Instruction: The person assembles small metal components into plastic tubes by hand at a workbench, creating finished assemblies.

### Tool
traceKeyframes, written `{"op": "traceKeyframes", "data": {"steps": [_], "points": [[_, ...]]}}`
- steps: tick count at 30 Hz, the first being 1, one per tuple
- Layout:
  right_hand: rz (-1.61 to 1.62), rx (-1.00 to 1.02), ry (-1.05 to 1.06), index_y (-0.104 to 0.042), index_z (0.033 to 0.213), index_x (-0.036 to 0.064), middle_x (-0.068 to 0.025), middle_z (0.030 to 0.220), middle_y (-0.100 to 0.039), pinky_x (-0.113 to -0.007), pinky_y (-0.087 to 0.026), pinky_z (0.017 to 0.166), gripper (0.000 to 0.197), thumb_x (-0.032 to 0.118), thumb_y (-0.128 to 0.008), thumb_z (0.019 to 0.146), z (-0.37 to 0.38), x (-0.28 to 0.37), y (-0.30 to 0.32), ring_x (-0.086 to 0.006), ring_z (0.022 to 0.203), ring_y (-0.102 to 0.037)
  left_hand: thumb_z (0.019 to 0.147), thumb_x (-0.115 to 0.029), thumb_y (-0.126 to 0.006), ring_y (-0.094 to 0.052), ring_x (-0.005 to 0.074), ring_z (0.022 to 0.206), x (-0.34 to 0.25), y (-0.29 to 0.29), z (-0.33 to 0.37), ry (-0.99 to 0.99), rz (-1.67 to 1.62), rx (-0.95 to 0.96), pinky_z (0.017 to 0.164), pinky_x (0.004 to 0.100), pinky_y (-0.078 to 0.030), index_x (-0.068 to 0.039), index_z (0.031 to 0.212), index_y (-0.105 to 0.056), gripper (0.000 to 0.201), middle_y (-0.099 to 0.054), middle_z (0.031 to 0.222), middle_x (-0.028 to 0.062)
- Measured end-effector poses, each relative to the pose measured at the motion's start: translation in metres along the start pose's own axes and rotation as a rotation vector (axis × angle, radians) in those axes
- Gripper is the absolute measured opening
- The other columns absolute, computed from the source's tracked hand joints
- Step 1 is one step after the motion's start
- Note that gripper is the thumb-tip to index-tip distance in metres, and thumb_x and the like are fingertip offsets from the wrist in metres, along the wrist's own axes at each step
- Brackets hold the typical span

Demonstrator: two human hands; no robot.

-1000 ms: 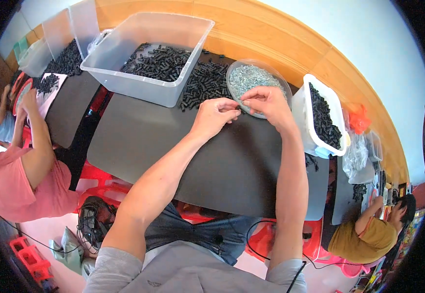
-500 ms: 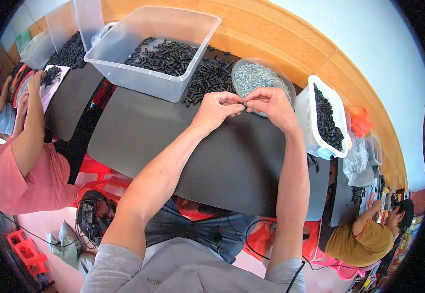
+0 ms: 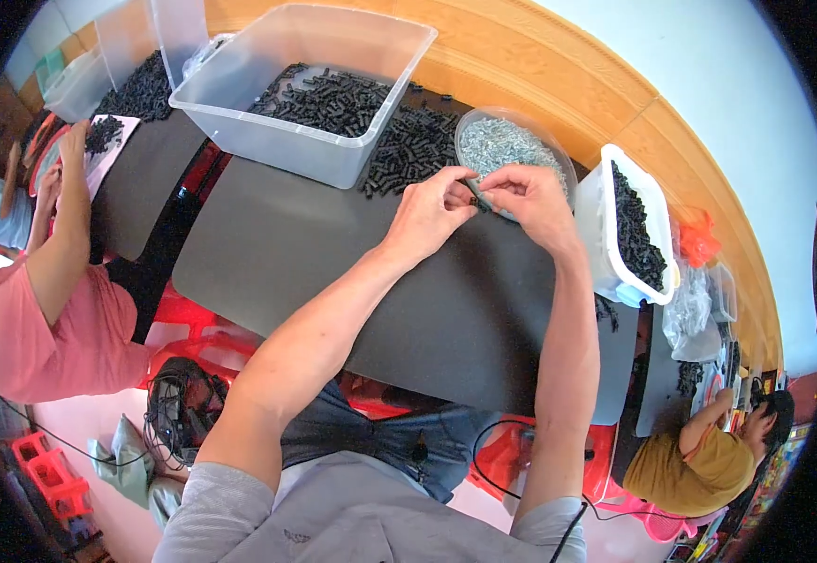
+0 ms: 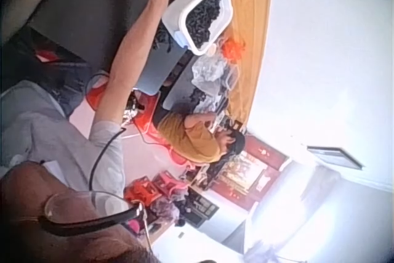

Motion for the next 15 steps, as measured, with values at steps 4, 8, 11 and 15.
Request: {"op": "traceKeyframes", "data": {"steps": [4,8,11,15], "points": [[-0.055,0.013,-0.008,-0.075,0.095,0.0002,-0.007,0.074,-0.07,-0.028,-0.051,0.064,0.014,0.006,-0.07,0.084,0.0011,-0.0024,-0.0042,-0.0119,0.069,-0.065,0.081,-0.001,-0.077,-0.073,0.0198,0.084,0.0008,0.0007,0.0001,0.017,-0.024,0.0,0.077,0.0337,-0.058,0.0,0.111,-0.06,0.035,-0.072,0.089,0.0134],[-0.136,0.003,0.002,-0.075,0.095,0.0008,-0.0089,0.074,-0.07,-0.03,-0.052,0.065,0.015,0.007,-0.069,0.083,0.0014,0.0036,-0.006,-0.0139,0.069,-0.067,0.08,-0.001,-0.078,-0.073,0.0198,0.082,0.0032,0.0013,0.0004,0.006,0.041,0.024,0.075,0.0335,-0.058,0.001,0.101,-0.06,0.028,-0.073,0.088,0.0133],[-0.19,0.031,-0.007,-0.075,0.095,0.0005,-0.011,0.076,-0.071,-0.031,-0.053,0.066,0.015,0.007,-0.068,0.083,0.0001,0.0071,-0.0097,-0.0159,0.07,-0.068,0.08,-0.001,-0.078,-0.073,0.02,0.081,0.0049,0.002,0.0004,0.004,0.092,0.034,0.074,0.0331,-0.058,0.001,0.098,-0.064,0.023,-0.073,0.087,0.0132],[-0.211,0.0,-0.027,-0.074,0.1,0.001,-0.013,0.08,-0.073,-0.033,-0.055,0.071,0.019,0.007,-0.068,0.083,-0.0024,0.0067,-0.007,-0.0191,0.075,-0.071,0.08,-0.001,-0.078,-0.073,0.0197,0.081,0.0022,0.0003,-0.0002,-0.019,0.111,0.028,0.075,0.0324,-0.058,0.002,0.096,-0.067,0.02,-0.074,0.087,0.013]]}}
Point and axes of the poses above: each hand's wrist, its own z-axis towards the middle knuckle, its own y-axis out of the back of the hand, x = y × z, the point moved 7 cm from there along z, towards the middle knuckle
